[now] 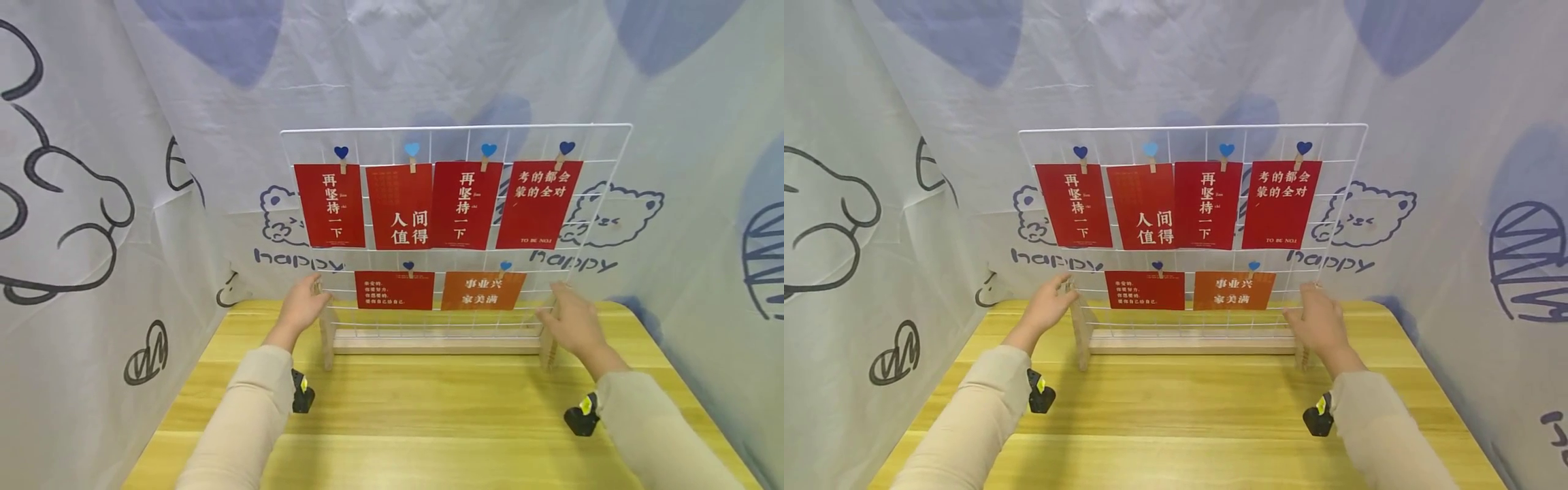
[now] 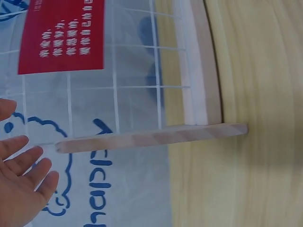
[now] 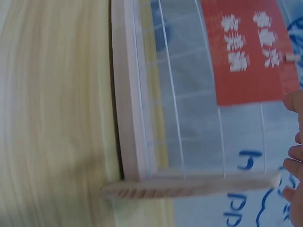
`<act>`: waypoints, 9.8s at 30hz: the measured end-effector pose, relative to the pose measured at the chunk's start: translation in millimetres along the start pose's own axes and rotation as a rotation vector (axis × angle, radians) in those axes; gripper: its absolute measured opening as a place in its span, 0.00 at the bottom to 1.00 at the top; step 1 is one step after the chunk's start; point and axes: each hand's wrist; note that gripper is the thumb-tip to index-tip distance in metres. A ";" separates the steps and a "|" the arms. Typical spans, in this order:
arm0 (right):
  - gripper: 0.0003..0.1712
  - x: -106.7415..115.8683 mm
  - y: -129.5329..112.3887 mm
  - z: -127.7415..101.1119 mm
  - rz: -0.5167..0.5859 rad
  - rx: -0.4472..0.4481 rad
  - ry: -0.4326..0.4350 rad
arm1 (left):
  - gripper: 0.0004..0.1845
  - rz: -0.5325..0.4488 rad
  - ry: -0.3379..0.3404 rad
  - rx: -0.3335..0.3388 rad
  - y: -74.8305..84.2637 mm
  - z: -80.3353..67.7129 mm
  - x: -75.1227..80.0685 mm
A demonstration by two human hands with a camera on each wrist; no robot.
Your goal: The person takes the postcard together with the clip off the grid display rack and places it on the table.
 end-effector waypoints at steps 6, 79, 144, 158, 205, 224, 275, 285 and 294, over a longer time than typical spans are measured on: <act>0.36 -0.1 -24.7 3.8 0.004 0.074 -0.022 | 0.29 -0.131 0.014 0.022 5.9 -4.3 8.3; 0.28 72.0 -224.2 81.1 0.602 0.318 -0.024 | 0.22 -1.018 0.200 0.243 40.6 14.3 30.1; 0.13 100.4 -329.4 157.2 0.045 0.367 0.125 | 0.08 -1.130 0.102 -0.063 32.4 22.8 46.3; 0.12 97.3 -327.1 157.9 0.129 0.310 0.156 | 0.04 -1.026 0.209 -0.039 33.2 28.5 47.8; 0.04 74.9 -301.1 138.5 0.553 0.265 0.328 | 0.05 -0.914 0.228 0.004 27.6 16.3 45.1; 0.05 69.9 -250.6 105.9 0.884 0.208 0.234 | 0.06 -1.085 0.115 -0.076 20.3 0.9 35.6; 0.05 21.9 -92.3 7.4 1.194 -0.065 0.222 | 0.16 -1.154 0.117 0.027 -8.6 -48.2 1.4; 0.05 8.9 -68.4 -15.7 1.284 -0.068 0.219 | 0.18 -1.133 0.124 0.090 -22.7 -61.5 -2.5; 0.11 -67.0 29.1 -6.4 1.365 -0.039 0.180 | 0.17 -1.089 0.099 0.127 -37.4 -75.0 -8.9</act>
Point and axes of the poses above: each hand's wrist, its own z-axis towards the middle knuckle, its own x-axis out of the back of the hand, y = z × x, and after that the axes turned 4 degrees about -z, right-handed
